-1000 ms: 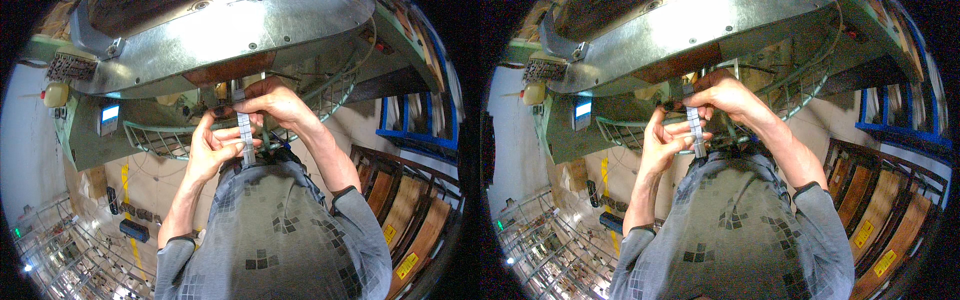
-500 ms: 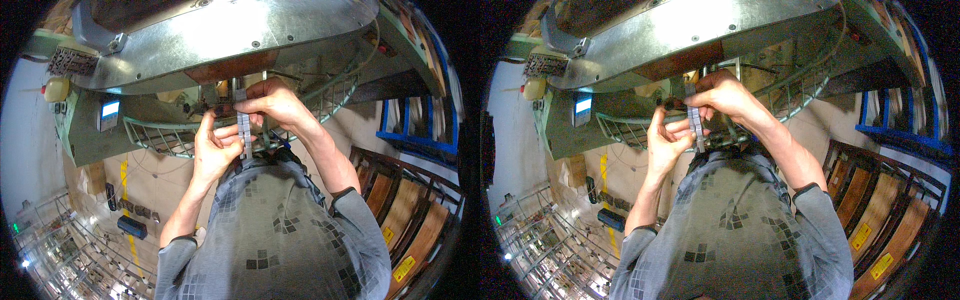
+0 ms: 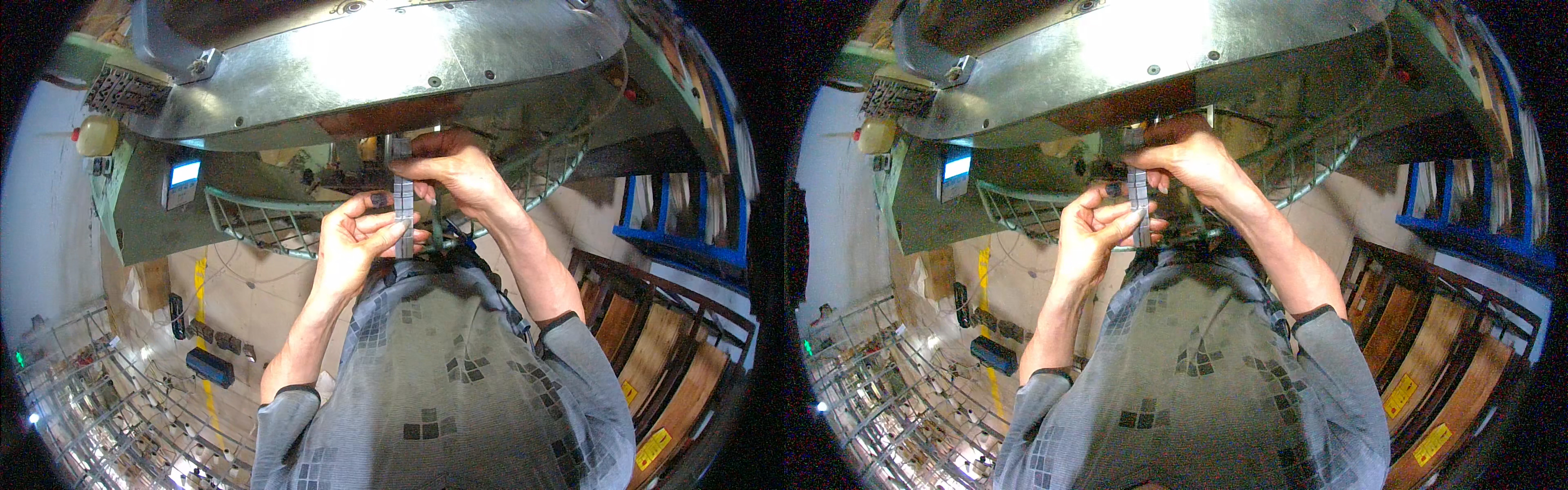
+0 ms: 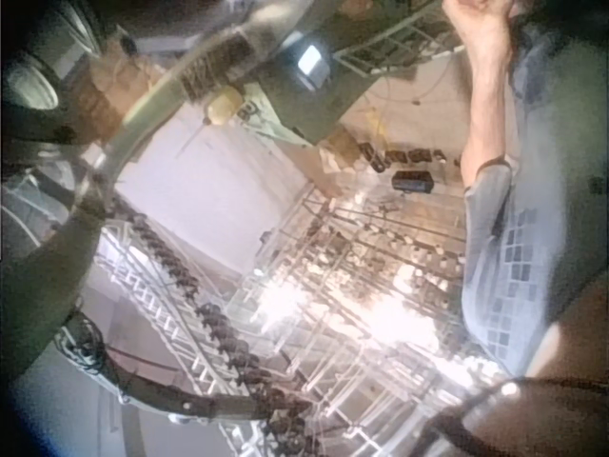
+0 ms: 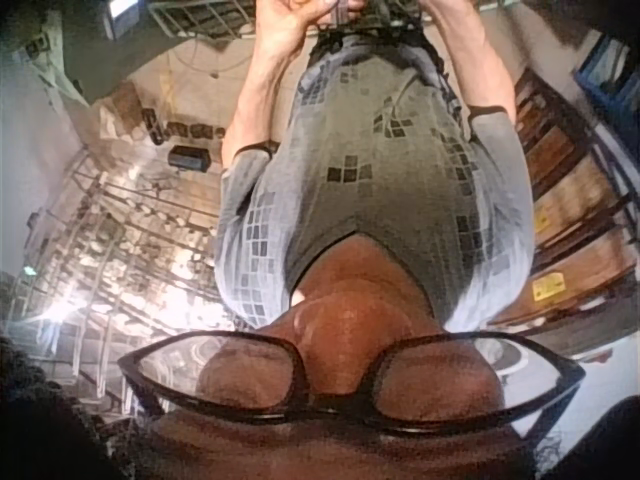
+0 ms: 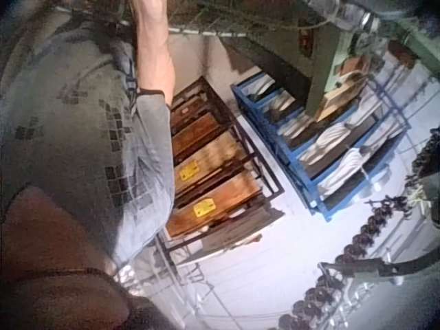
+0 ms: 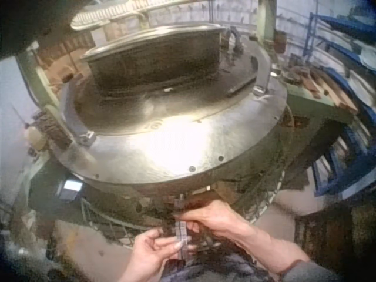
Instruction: The person repeatedly picks up small metal strips, aligns them with a circular metal component, and secures them in place. The person also uses a blue-handled tool to adjust or mark the strips during the process.
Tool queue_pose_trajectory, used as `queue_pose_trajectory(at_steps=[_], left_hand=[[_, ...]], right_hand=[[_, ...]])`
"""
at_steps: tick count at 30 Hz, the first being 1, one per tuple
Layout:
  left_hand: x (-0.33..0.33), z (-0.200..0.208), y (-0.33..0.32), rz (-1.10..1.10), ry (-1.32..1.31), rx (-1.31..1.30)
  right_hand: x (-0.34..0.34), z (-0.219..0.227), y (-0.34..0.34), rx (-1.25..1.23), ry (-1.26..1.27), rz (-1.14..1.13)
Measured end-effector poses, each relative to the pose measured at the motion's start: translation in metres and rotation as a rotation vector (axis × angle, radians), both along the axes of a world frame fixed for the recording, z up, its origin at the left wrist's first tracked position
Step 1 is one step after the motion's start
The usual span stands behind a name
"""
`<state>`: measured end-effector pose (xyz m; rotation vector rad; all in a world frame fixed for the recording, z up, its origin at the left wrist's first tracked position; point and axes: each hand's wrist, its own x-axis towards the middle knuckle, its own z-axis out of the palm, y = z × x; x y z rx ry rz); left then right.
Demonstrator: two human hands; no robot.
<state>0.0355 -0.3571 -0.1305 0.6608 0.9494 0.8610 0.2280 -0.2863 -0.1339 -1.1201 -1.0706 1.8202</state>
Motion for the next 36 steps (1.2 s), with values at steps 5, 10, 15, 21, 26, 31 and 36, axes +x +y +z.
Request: queue_pose_trajectory(at_steps=[5, 10, 15, 21, 26, 31, 36], left_hand=[[-0.003, 0.003, 0.001, -0.06, 0.057, -0.012], [-0.008, 0.002, 0.002, -0.059, 0.023, -0.132], [-0.012, -0.004, -0.001, -0.025, 0.029, -0.138], [-0.012, -0.011, -0.005, -0.007, -0.018, -0.12], [-0.011, -0.012, -0.008, 0.008, -0.072, -0.123], [-0.011, -0.016, -0.01, 0.041, -0.145, -0.169], [-0.018, -0.018, -0.009, 0.064, -0.136, -0.208]], right_hand=[[-0.002, 0.003, 0.001, 0.012, -0.041, 0.014], [-0.007, 0.009, -0.002, -0.005, -0.047, 0.027], [-0.011, 0.011, -0.006, 0.008, -0.162, 0.023], [-0.009, 0.006, -0.007, 0.01, -0.142, 0.013], [-0.002, 0.003, -0.01, 0.02, -0.128, 0.016], [0.001, 0.002, -0.014, 0.055, -0.09, -0.03], [0.012, 0.006, -0.015, 0.02, 0.076, -0.121]])
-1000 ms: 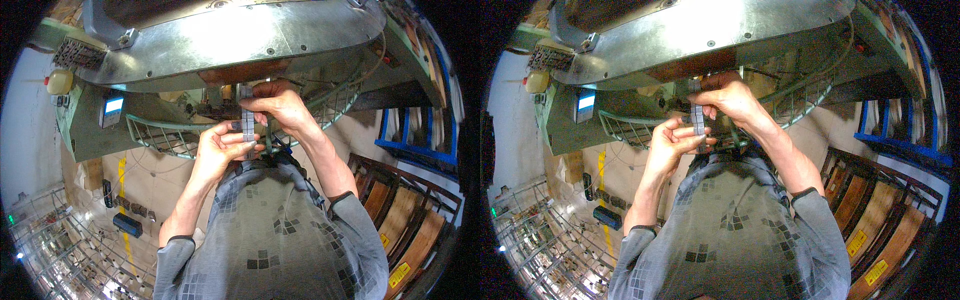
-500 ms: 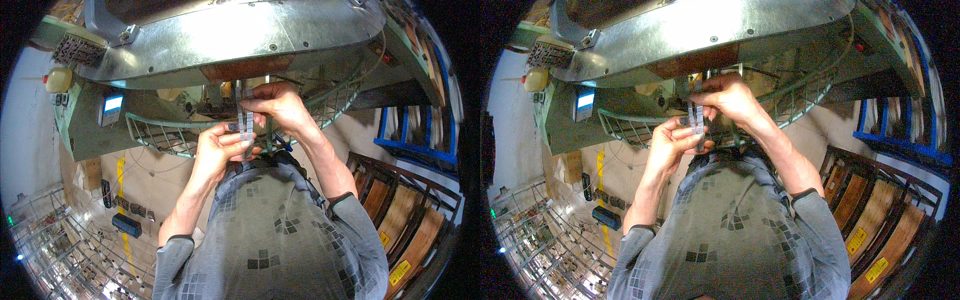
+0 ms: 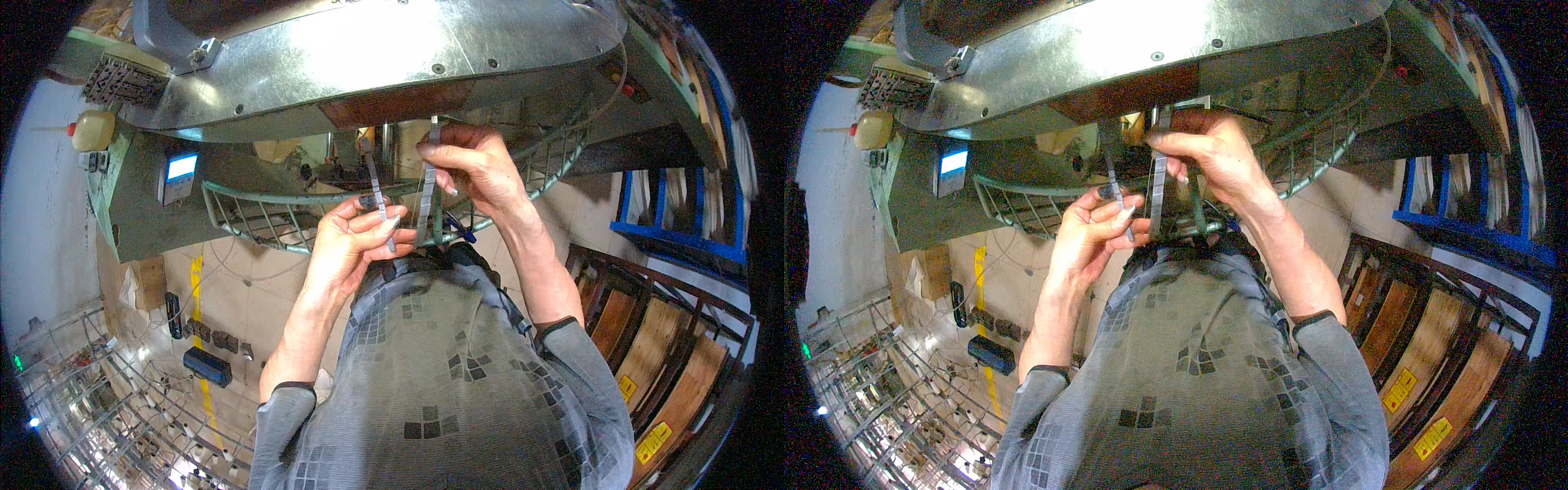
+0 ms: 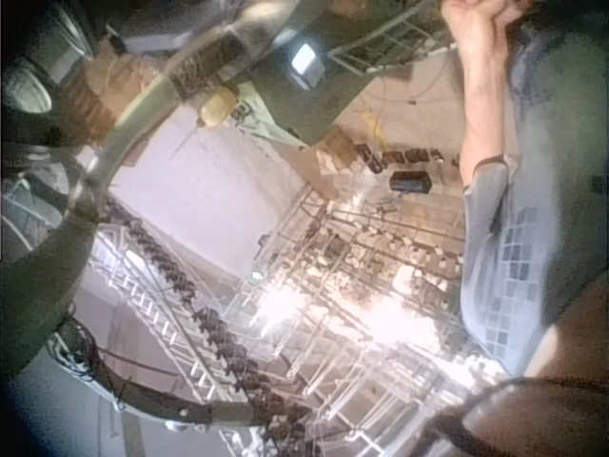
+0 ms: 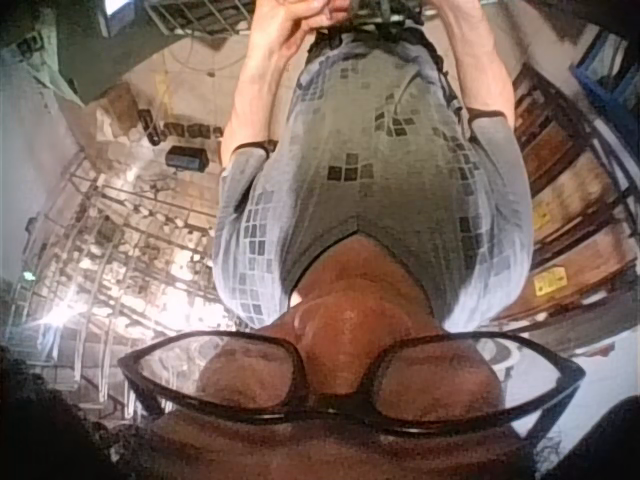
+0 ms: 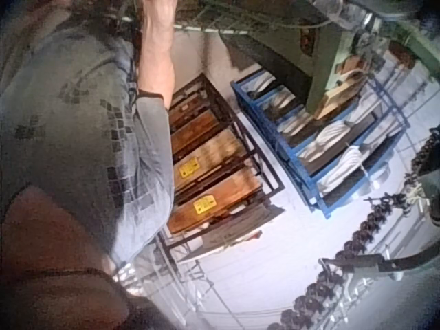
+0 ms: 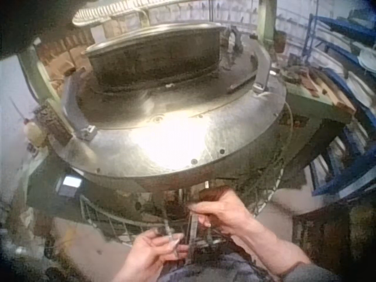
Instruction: The person repeatedly picks up small metal strips, aligns them with a circular metal component, and secures them in place. The person also uses a blue-handled tool to adjust or mark the strips during the process.
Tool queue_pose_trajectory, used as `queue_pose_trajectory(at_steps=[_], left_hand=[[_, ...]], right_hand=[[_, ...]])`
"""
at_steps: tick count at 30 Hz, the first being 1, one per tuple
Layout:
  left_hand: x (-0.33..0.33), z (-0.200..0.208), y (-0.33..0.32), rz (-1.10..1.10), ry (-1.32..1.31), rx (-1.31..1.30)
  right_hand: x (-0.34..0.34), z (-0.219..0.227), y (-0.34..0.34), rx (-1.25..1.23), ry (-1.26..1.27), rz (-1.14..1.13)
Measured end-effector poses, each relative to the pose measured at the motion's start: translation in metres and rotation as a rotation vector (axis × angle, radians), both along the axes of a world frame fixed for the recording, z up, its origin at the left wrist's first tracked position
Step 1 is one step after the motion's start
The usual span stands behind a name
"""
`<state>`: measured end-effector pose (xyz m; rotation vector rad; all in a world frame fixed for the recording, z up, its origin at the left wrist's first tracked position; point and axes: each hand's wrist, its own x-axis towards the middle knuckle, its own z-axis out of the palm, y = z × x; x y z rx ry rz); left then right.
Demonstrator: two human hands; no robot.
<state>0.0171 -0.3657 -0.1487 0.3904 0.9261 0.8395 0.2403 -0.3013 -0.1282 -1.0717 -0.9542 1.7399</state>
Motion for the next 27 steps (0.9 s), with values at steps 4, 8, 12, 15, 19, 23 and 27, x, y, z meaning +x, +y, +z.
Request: queue_pose_trajectory(at_steps=[4, 8, 12, 15, 19, 23, 27], left_hand=[[0.003, 0.002, -0.003, -0.042, 0.094, 0.04], [0.011, 0.01, -0.006, -0.09, 0.188, 0.128], [0.015, 0.02, -0.007, -0.075, 0.229, 0.176], [0.012, 0.029, -0.007, -0.089, 0.248, 0.145], [-0.001, 0.037, 0.0, -0.104, 0.188, 0.089], [-0.012, 0.038, 0.012, -0.148, 0.17, 0.093], [-0.014, 0.033, 0.031, -0.108, 0.143, 0.081]], right_hand=[[-0.003, -0.001, 0.0, 0.036, -0.098, 0.043], [-0.013, -0.004, -0.002, 0.034, -0.167, 0.117], [-0.018, -0.005, 0.0, 0.059, -0.165, 0.121], [-0.025, -0.006, 0.003, 0.03, -0.155, 0.134], [-0.039, -0.005, 0.004, 0.03, -0.07, 0.072], [-0.046, -0.003, 0.009, -0.027, -0.142, 0.12], [-0.055, -0.01, 0.018, -0.112, -0.041, 0.037]])
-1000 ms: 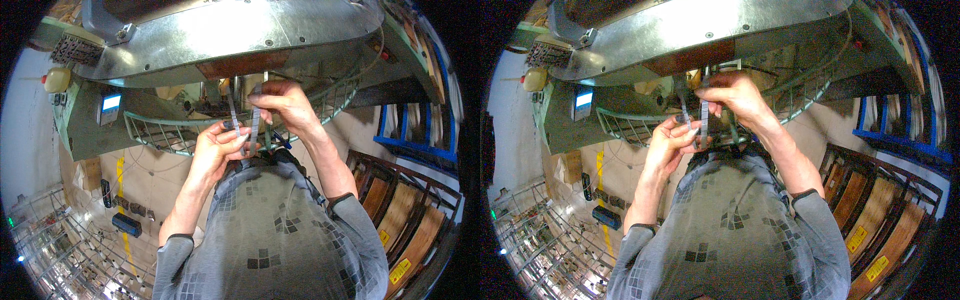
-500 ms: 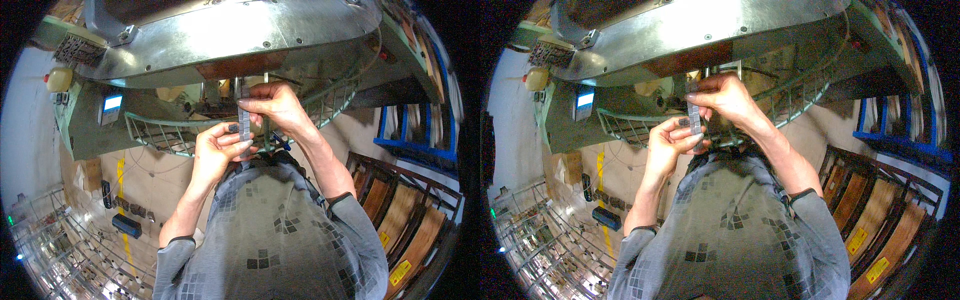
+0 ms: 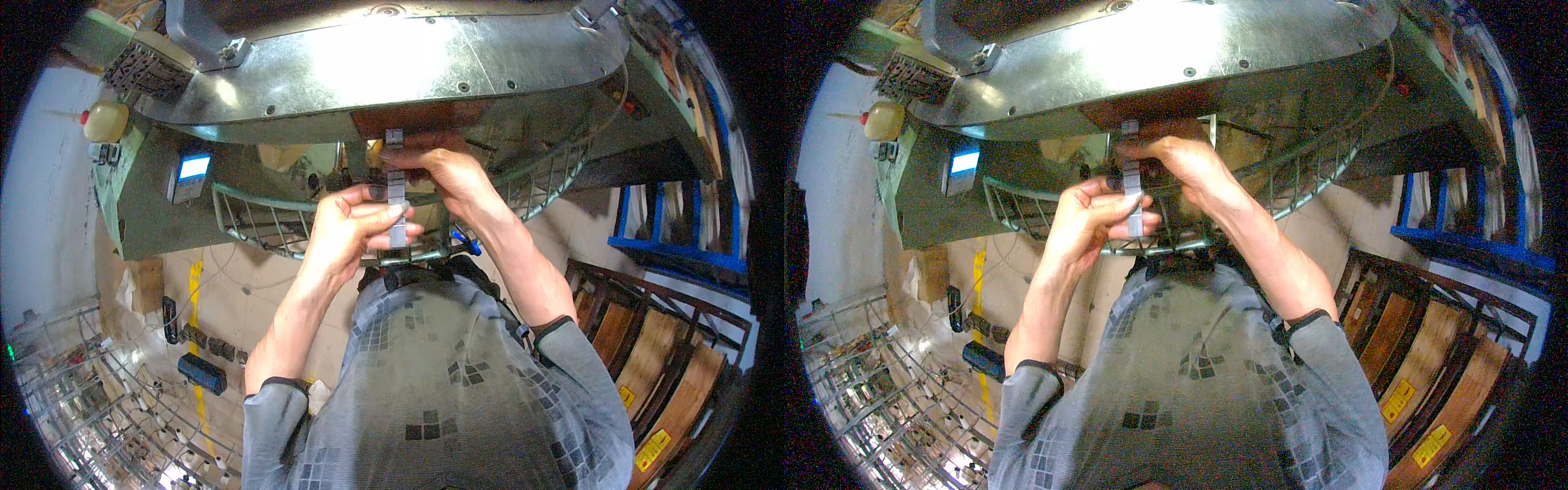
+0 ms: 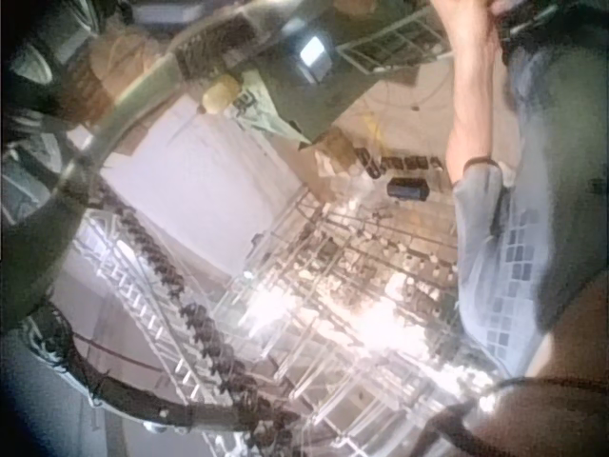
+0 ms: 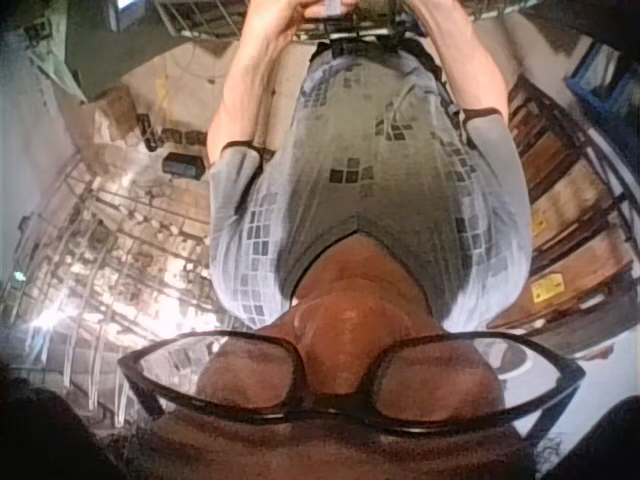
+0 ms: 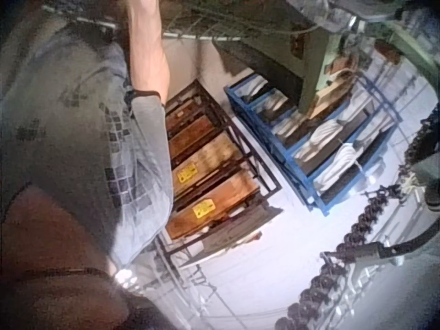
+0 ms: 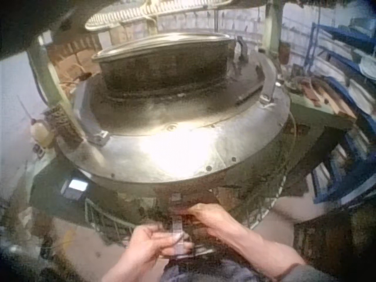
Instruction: The person repeatedly picks up small metal strips, aligns them with a circular metal component, and secures them in place. The person also uses a blue-handled tool to adjust or mark the strips during the process.
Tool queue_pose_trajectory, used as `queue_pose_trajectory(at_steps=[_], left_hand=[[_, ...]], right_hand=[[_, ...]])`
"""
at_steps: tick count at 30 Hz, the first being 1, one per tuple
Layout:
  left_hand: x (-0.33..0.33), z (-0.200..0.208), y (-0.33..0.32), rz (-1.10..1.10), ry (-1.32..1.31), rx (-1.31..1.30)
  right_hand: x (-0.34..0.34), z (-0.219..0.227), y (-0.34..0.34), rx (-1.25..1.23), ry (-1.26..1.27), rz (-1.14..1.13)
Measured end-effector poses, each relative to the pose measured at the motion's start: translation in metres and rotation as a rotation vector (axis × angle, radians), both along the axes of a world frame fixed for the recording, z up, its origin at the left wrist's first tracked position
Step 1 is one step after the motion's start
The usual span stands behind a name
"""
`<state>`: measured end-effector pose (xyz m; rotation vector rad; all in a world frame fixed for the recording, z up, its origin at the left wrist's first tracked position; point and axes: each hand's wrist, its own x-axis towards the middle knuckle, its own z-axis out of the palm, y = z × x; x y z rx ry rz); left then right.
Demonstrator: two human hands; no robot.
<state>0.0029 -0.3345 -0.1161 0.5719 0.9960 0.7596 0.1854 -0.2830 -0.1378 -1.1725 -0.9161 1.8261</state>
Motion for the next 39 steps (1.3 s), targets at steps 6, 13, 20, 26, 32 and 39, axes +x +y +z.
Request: queue_pose_trajectory(at_steps=[6, 13, 20, 26, 32, 39], left_hand=[[-0.006, 0.0, 0.003, 0.017, -0.03, 0.041], [-0.038, 0.005, 0.012, 0.064, -0.021, 0.001], [-0.054, 0.012, 0.019, 0.0, 0.017, 0.022], [-0.062, 0.013, 0.036, -0.023, -0.014, 0.011], [-0.061, 0.011, 0.037, -0.053, -0.005, 0.073], [-0.063, 0.006, 0.025, -0.048, 0.011, 0.103]], right_hand=[[-0.007, -0.006, 0.0, -0.039, -0.006, 0.054], [-0.042, -0.001, 0.003, 0.048, 0.125, 0.025], [-0.057, 0.0, -0.002, 0.006, 0.261, 0.003], [-0.066, 0.001, -0.001, 0.053, 0.138, -0.055], [-0.062, 0.006, -0.001, 0.112, 0.147, -0.026], [-0.059, 0.014, -0.01, 0.076, 0.013, -0.054]])
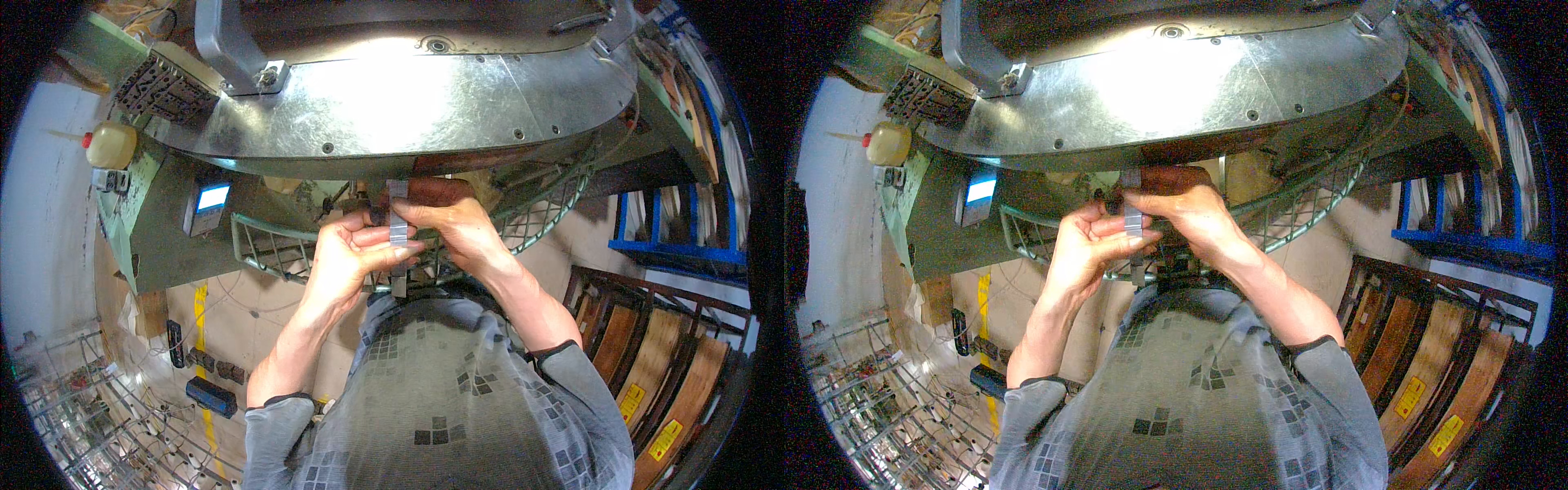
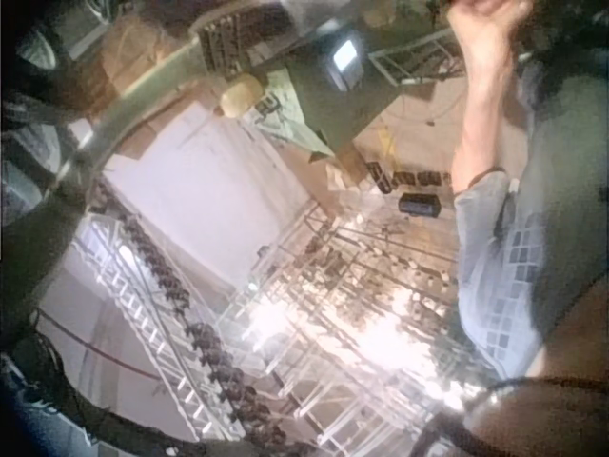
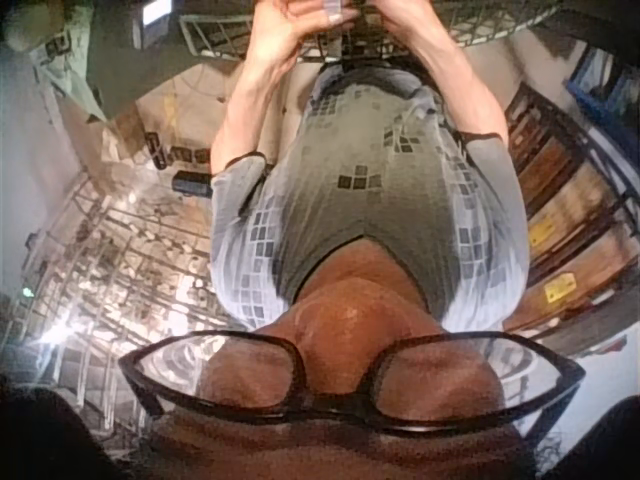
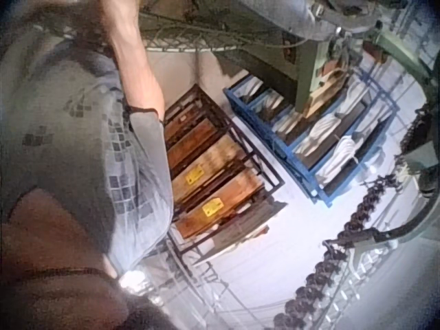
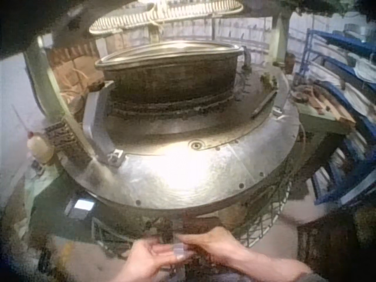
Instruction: The person repeatedly picks up small metal strips, aligns them with a circular metal component, and secures them in place. The person also uses a blue-handled tool to adjust or mark the strips during the process.
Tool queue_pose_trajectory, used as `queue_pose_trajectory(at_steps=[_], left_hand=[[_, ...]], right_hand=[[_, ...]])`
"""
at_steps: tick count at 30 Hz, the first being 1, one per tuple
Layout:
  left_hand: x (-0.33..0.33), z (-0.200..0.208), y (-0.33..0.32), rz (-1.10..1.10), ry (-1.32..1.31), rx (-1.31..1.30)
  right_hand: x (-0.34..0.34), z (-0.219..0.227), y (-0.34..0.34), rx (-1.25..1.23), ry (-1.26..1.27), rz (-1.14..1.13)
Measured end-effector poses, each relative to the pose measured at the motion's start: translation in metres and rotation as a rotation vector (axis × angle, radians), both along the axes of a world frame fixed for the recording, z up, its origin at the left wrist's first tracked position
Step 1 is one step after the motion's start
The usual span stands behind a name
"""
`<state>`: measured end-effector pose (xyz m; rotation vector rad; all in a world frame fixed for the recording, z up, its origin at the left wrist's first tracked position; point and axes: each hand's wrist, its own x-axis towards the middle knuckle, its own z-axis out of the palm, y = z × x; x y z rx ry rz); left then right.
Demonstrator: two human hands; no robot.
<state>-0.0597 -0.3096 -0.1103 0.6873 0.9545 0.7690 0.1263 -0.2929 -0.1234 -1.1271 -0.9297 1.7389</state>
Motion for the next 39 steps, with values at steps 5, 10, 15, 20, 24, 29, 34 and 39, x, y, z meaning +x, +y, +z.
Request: queue_pose_trajectory(at_steps=[5, 10, 15, 20, 24, 29, 34, 39], left_hand=[[-0.007, -0.001, -0.012, 0.009, -0.108, -0.075], [-0.015, -0.002, -0.024, 0.025, -0.234, -0.041], [-0.01, -0.004, -0.023, 0.051, -0.09, -0.036], [-0.003, -0.004, -0.002, 0.044, 0.019, -0.083], [-0.001, -0.007, 0.016, 0.028, -0.105, -0.054], [0.001, -0.002, -0.001, 0.037, -0.055, -0.091], [0.014, 0.002, -0.033, -0.021, -0.148, -0.08], [0.025, -0.003, -0.04, -0.093, -0.16, -0.078]], right_hand=[[0.004, 0.01, -0.003, 0.022, 0.0, 0.039], [0.007, 0.023, -0.01, 0.022, -0.04, 0.059], [0.003, 0.014, -0.009, -0.077, -0.079, 0.173], [-0.005, -0.007, 0.007, -0.058, 0.02, 0.051], [-0.013, -0.016, 0.016, -0.055, 0.104, 0.018], [0.004, -0.002, 0.001, 0.0, -0.057, 0.112], [0.025, 0.017, -0.016, -0.082, -0.078, 0.066], [0.032, 0.025, -0.036, 0.046, -0.093, 0.088]])
